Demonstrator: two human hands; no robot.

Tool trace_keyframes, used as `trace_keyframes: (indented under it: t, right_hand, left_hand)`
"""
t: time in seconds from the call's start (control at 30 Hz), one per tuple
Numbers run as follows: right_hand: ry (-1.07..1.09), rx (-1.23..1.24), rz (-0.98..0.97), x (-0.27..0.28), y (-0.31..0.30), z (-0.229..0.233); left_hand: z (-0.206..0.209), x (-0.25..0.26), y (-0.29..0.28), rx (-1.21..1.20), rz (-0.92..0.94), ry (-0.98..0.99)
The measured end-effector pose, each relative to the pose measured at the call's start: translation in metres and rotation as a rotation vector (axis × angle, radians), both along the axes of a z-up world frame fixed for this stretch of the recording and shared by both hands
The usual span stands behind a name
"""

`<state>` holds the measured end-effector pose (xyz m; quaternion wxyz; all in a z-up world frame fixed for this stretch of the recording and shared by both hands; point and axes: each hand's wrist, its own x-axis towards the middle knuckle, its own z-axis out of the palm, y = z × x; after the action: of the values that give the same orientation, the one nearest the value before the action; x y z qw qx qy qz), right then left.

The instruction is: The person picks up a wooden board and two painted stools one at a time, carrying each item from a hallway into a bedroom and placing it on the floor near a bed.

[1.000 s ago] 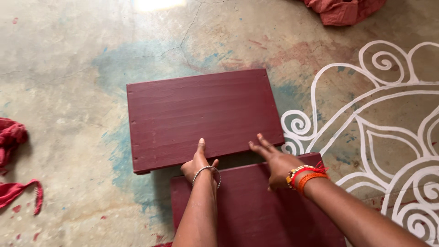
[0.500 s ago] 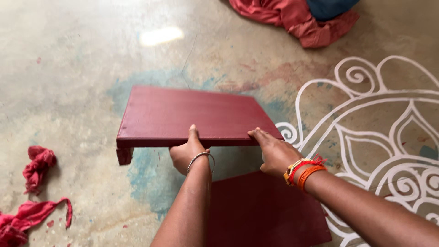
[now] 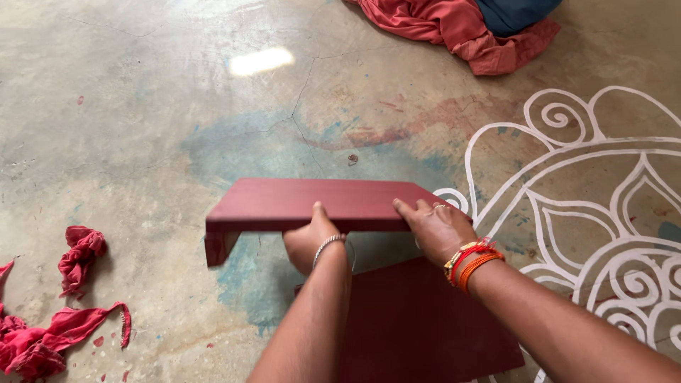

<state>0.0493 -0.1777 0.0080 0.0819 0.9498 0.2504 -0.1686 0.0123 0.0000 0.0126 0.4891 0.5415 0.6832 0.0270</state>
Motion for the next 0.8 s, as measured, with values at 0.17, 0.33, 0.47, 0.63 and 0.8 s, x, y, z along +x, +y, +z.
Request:
trace_keyframes:
  t: [0.17, 0.33, 0.47, 0.63, 0.8]
  right_hand:
    - [-0.020, 0.113, 0.020, 0.000, -0.012, 0.026]
    - [-0.056, -0.007, 0.104, 0.017, -0.014, 0.076]
    - [-0.110, 0.022, 0.130, 0.030, -0.011, 0.127]
    - [-0.150, 0.060, 0.159, 0.044, 0.007, 0.188]
    - [-0.165, 0.121, 0.147, 0.046, 0.026, 0.248]
  left_hand:
    - [0.019, 0.013, -0.002, 0.123, -0.090, 0.007]
    - [0.063, 0.009, -0.003, -0.081, 0.028, -0.159]
    - [0.106, 0.022, 0.000, -0.048, 0.055, -0.157]
    - [0.163, 0.036, 0.018, 0.021, -0.013, -0.157]
    - [0.221, 0.041, 0.036, 0.023, 0.000, -0.217]
